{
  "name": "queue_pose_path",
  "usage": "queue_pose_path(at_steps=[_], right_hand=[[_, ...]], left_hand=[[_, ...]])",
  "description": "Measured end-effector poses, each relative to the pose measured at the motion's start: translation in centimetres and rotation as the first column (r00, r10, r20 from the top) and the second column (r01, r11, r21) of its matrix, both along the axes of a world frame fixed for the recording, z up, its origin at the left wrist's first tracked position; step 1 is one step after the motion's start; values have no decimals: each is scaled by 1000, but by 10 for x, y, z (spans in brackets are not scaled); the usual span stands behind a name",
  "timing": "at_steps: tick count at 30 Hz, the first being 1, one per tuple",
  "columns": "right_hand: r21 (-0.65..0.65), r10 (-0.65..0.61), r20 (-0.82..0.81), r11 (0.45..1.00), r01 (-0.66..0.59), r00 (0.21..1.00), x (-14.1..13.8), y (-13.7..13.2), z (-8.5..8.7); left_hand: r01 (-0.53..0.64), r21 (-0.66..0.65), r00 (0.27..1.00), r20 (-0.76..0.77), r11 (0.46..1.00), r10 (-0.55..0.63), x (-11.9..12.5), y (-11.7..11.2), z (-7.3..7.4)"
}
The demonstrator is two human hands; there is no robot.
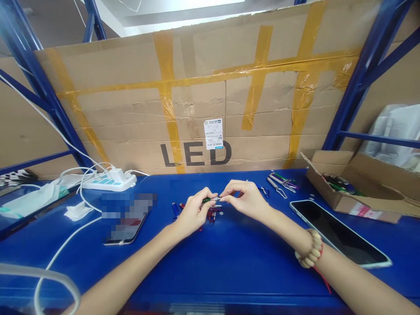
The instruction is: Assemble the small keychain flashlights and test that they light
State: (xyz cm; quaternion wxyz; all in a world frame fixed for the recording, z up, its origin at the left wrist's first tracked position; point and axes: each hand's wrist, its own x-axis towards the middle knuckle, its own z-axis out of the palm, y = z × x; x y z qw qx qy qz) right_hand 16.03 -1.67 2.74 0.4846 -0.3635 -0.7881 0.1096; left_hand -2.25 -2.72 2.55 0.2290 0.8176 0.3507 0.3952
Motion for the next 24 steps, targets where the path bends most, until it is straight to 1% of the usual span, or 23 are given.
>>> queue_pose_path(at_steps=[4,7,9,11,14,19,21,24], right_hand=[[-52,-33,-17,998,32,999,1,4,-3],[-110,-24,-29,994,21,999,1,5,-4],[-153,-14,-59,988,5,998,0,5,-3],[-180,-1,-95,984,-16,995,-1,4,-2],[-174,29,-117,984,-49,993,-2,3,-1],[-158,52,-87,985,-65,995,-1,3,1],[-167,22,-86,985,-37,996,2,4,2],[-179,-76,-69,982,63,995,8,11,-1]], left_hand=[[-30,60,999,-14,998,30,-1,3,0],[-53,80,998,-25,995,55,-2,5,1],[-59,46,998,-5,997,59,-2,6,2],[-50,-18,998,37,999,51,-1,7,2],[-9,-107,993,114,994,22,0,8,1],[55,-192,980,196,980,-17,1,12,-1],[64,-205,977,212,977,-19,1,14,-2],[45,-218,975,221,975,4,-1,17,-3]])
